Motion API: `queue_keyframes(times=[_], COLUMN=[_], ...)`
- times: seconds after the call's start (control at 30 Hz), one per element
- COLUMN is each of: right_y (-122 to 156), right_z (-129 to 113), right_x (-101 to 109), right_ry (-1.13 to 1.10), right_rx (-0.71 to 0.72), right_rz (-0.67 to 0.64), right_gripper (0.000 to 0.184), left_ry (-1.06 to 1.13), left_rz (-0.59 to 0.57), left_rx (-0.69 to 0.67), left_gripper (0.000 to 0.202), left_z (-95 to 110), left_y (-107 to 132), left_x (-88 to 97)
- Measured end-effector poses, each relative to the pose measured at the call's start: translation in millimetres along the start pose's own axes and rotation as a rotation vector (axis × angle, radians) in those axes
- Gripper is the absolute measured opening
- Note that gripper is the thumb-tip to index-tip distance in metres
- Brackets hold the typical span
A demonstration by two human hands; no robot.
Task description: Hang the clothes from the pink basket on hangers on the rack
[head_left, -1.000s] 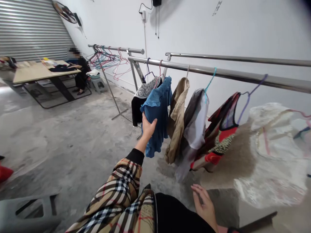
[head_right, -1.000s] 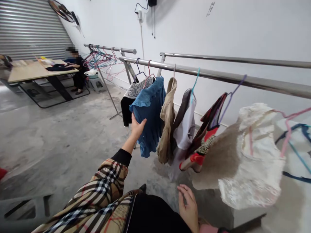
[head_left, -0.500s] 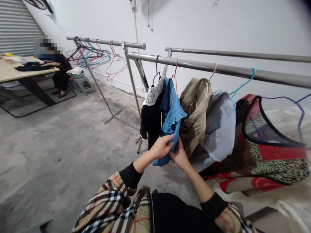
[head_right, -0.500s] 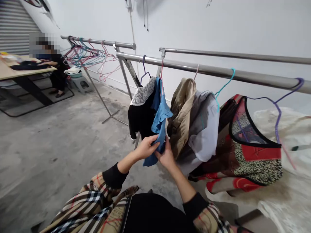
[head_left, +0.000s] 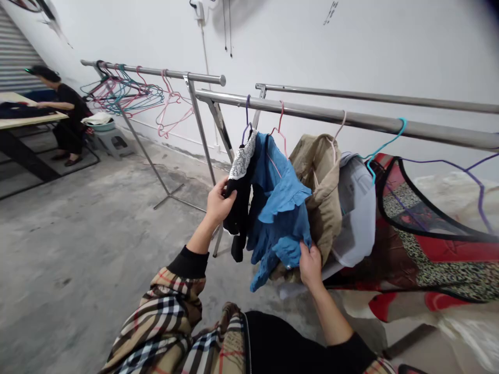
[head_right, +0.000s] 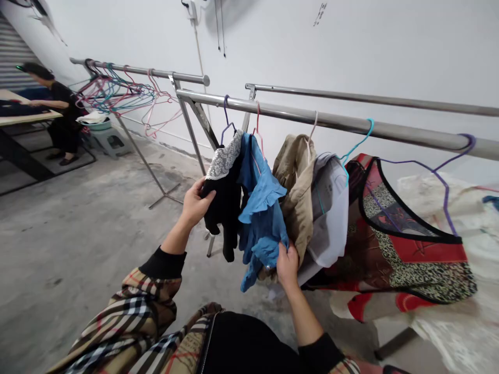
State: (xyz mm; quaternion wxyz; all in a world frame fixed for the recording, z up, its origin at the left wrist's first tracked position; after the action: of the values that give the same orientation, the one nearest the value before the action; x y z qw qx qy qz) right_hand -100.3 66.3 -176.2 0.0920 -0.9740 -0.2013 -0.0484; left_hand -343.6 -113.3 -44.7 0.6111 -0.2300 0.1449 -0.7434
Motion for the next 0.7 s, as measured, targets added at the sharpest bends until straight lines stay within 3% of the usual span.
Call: queue_keyframes(times=[0.17,0.33,0.4,0.53,0.7], right_y=[4.9,11.8,12.7,13.0,14.9], right_z=[0.1,-14.1,-18.3,-21.5,-20.5], right_x=[13.9,14.6,14.4,14.1,12.0], right_ry=[0.019,0.031,0.046,0.074,0.075], right_rx=[-0.005,0.027,0.046,0.063,0.044], right_rz=[0.022,-0.060,-0.087,-0.113,-0.159], right_gripper=[0.052,0.051,0.050,0.050,0.049], left_ry=[0.191,0.324,0.344,0.371,0.216], left_rz=[-0.136,-0.169,-0.266,-0.462,-0.492], left_rx=[-0.093,-0.023,0.012,0.010,0.113], left_gripper=[0.089,0.079,0.086,0.089,0.068], left_z=[-11.4,-13.1,-9.9,-4.2,8.3], left_y=[-13.3,-47.6,-57.0,-61.3,-61.5], left_x=[-13.1,-35.0,-39.4,-37.2,-25.0])
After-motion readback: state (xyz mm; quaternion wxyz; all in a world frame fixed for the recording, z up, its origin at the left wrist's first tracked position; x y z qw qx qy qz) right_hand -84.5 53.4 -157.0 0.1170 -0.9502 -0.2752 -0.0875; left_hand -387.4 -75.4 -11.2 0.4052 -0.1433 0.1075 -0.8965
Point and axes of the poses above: each hand's wrist, its own y-axis away from the middle knuckle, its own x-axis out of the back of the hand, z = x × y, the point moved 1 cm from there along -y, towards the middle knuckle, and after that the axes turned 7 degrees about z, right-handed, at the moved point
